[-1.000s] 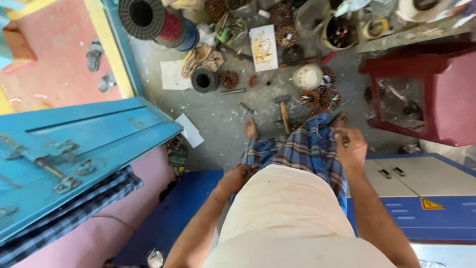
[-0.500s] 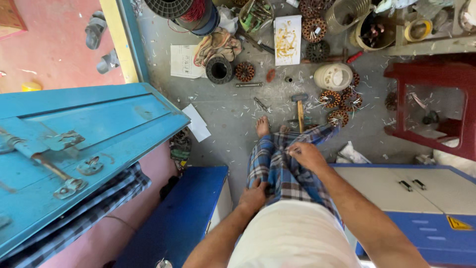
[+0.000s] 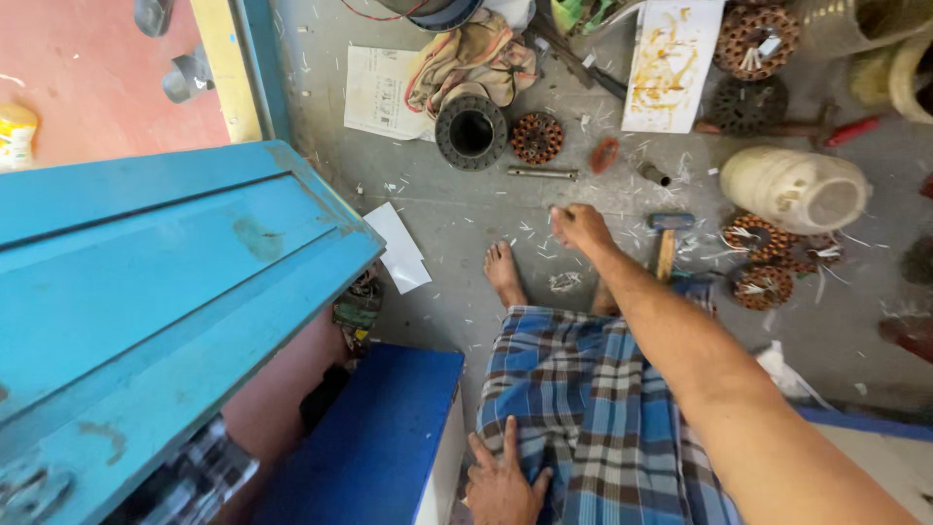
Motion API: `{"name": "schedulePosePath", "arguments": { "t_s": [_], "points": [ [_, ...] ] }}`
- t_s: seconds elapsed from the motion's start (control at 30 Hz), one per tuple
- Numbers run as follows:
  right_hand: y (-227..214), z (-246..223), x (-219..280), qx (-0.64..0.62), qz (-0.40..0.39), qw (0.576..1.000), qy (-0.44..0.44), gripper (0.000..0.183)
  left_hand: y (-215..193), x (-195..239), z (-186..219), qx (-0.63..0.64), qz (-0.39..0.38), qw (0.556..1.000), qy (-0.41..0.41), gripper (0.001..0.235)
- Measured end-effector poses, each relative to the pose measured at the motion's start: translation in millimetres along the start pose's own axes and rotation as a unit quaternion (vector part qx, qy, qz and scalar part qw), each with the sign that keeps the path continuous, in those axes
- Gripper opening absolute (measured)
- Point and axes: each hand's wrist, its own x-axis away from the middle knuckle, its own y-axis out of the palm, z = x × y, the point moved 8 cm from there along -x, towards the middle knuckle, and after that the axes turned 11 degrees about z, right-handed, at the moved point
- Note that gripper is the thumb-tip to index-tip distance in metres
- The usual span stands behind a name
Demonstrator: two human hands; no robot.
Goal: The person handles a motor stator, places it into a winding machine, and uses pliers and a screwdriver to adjust and secure the copper windings. They operate the machine controls and trim excess wire with scissors before removing the stator.
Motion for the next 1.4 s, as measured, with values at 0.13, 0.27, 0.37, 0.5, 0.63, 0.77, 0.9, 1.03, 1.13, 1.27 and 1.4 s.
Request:
{"name": "schedulePosePath", "arguments": {
  "t_s": [0.13,0.27,0.37,0.5,0.63,0.77,0.9,1.03,1.13,1.27,1.4],
  "points": [
    [47,3,-101,-0.046,0.069,0.994,0.07,0.046,36,-74,-35,-0.023,-0.038,0.998,-0.042,0.107],
    [81,9,-163,-0.036,0.117,0.98,0.155,0.06,45,-129,-48,-0.027,0.223,0.975,0.007,0.051],
    [96,19,-188,-0.03,0.126,0.965,0.227,0.062,19,-111,-53,0.021,0.538,0.834,0.118,0.03],
    [97,29,-188,-0.095,0.138,0.94,0.297,0.055,28,-133,-70,-0.002,0.42,0.906,0.047,0.046],
    [53,14,-139,-0.055,0.152,0.964,0.213,0.051,24,-143,-58,-0.038,0.089,0.995,-0.035,0.064],
    [-13,-23,-19,-0.062,0.153,0.981,0.098,0.051,-5,-95,-44,-0.025,-0.043,0.999,-0.023,0.098],
    [-101,-80,147,-0.093,0.162,0.981,0.052,0.049,-36,-71,-20,0.087,0.134,0.981,0.114,0.088],
    [-200,-173,330,-0.113,0.158,0.98,-0.035,0.05,-96,-45,32,0.473,0.14,0.826,0.274,0.069],
    [-265,-240,461,-0.026,0.2,0.975,-0.096,0.047,-144,4,94,0.588,-0.13,0.76,0.243,0.072],
    [-320,-310,613,0.037,0.309,0.936,-0.162,0.035,-252,167,188,0.557,-0.34,0.599,0.464,0.085],
    [-326,-366,733,0.107,0.455,0.817,-0.339,0.023,-286,325,201,0.431,-0.538,0.498,0.527,0.098]
  ]
}}
